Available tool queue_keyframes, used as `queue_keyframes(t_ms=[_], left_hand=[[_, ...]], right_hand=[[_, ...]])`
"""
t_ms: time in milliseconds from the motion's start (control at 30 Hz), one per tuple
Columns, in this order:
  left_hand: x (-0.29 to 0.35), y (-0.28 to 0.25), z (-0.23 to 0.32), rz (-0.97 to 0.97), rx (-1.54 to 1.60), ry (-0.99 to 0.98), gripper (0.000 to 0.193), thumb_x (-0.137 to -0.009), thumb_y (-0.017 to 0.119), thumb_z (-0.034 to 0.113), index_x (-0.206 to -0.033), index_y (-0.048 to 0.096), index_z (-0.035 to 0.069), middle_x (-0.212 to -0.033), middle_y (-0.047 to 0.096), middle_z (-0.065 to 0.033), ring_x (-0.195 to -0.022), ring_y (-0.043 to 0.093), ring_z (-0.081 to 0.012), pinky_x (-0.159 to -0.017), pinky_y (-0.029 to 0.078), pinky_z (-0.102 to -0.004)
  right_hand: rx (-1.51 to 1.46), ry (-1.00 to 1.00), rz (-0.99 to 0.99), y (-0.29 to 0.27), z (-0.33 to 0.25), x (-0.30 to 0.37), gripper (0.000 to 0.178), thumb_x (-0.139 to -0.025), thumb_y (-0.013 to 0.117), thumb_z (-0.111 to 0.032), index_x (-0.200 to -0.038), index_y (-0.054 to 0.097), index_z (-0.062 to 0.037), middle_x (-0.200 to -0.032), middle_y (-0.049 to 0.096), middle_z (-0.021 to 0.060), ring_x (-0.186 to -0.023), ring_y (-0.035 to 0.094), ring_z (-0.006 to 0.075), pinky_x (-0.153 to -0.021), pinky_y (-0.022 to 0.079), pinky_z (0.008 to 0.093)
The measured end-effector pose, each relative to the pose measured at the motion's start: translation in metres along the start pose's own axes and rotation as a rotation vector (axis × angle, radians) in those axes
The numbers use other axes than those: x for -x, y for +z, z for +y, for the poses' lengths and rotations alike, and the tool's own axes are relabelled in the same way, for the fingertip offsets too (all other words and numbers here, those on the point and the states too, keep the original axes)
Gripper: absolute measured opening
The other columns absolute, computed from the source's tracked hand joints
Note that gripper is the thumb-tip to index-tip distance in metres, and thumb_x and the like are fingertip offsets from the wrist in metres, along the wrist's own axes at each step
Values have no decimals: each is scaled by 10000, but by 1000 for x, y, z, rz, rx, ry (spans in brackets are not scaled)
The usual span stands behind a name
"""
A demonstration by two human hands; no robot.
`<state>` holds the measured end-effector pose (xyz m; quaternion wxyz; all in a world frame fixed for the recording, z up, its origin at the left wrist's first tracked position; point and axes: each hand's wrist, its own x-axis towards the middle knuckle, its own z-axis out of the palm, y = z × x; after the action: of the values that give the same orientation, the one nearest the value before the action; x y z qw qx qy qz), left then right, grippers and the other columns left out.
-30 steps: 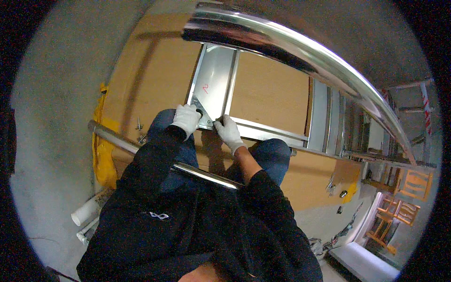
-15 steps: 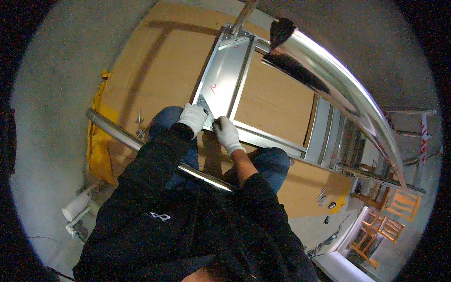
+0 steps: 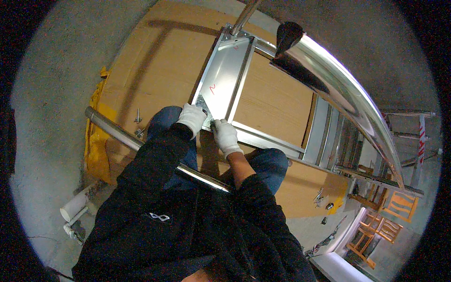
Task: The person assembles a metal frame by connecting cylindrical rods and tightening bolts with a wrench. They adjust the frame's position and secure joints while sitting on the floor.
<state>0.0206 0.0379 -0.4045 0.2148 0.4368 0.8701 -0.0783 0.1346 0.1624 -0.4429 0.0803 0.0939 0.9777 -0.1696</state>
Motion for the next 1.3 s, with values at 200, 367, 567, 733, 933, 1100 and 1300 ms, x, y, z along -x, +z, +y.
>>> queue_keyframes(t_ms=[200,367,567,733,933,1100,1300], left_hand=[[-7,3,-5,-42,83,-25,195,-803,619,147,-972,715,157,-1028,694,-60,-991,657,-259,-788,500,-440],[-16,2,-15,-5,322,-124,208,-782,652,178,-983,708,162,-1038,687,-92,-991,652,-281,-815,505,-474],[-6,-20,-22,353,443,-475,318,-787,698,299,-1003,678,66,-1017,674,-180,-979,653,-314,-815,520,-437],[-16,-21,-36,7,420,-308,339,-738,746,311,-967,707,64,-960,697,-163,-916,678,-319,-757,539,-437],[-29,-4,-40,21,460,-325,339,-707,765,308,-929,725,55,-954,696,-167,-911,676,-330,-753,541,-436],[-28,-9,-35,29,456,-330,355,-706,773,315,-939,725,52,-956,697,-171,-916,679,-326,-748,545,-431],[-29,-7,-37,35,464,-321,339,-714,772,301,-935,724,47,-959,698,-168,-915,680,-326,-743,546,-425]], right_hand=[[12,4,10,-9,-8,1,175,-897,496,-212,-896,606,-75,-837,638,176,-803,640,378,-694,509,480],[41,99,-63,-17,-21,1,180,-903,479,-201,-913,598,-67,-835,647,193,-791,653,381,-694,512,484],[40,233,-142,-10,-29,0,210,-924,462,-227,-950,595,-67,-835,669,204,-819,665,373,-701,515,480],[14,226,-142,-1,-22,-3,256,-933,453,-263,-982,602,-61,-820,670,208,-806,664,381,-696,509,483],[100,-91,-249,-24,-7,-12,271,-941,447,-283,-986,599,-65,-834,675,189,-791,664,381,-678,509,487],[219,-258,-392,-20,15,-28,218,-941,482,-250,-1058,567,-87,-805,672,189,-749,675,367,-621,524,463],[185,-60,-344,-26,-5,-6,217,-937,461,-158,-1132,518,-80,-845,668,208,-763,675,367,-615,528,469]])
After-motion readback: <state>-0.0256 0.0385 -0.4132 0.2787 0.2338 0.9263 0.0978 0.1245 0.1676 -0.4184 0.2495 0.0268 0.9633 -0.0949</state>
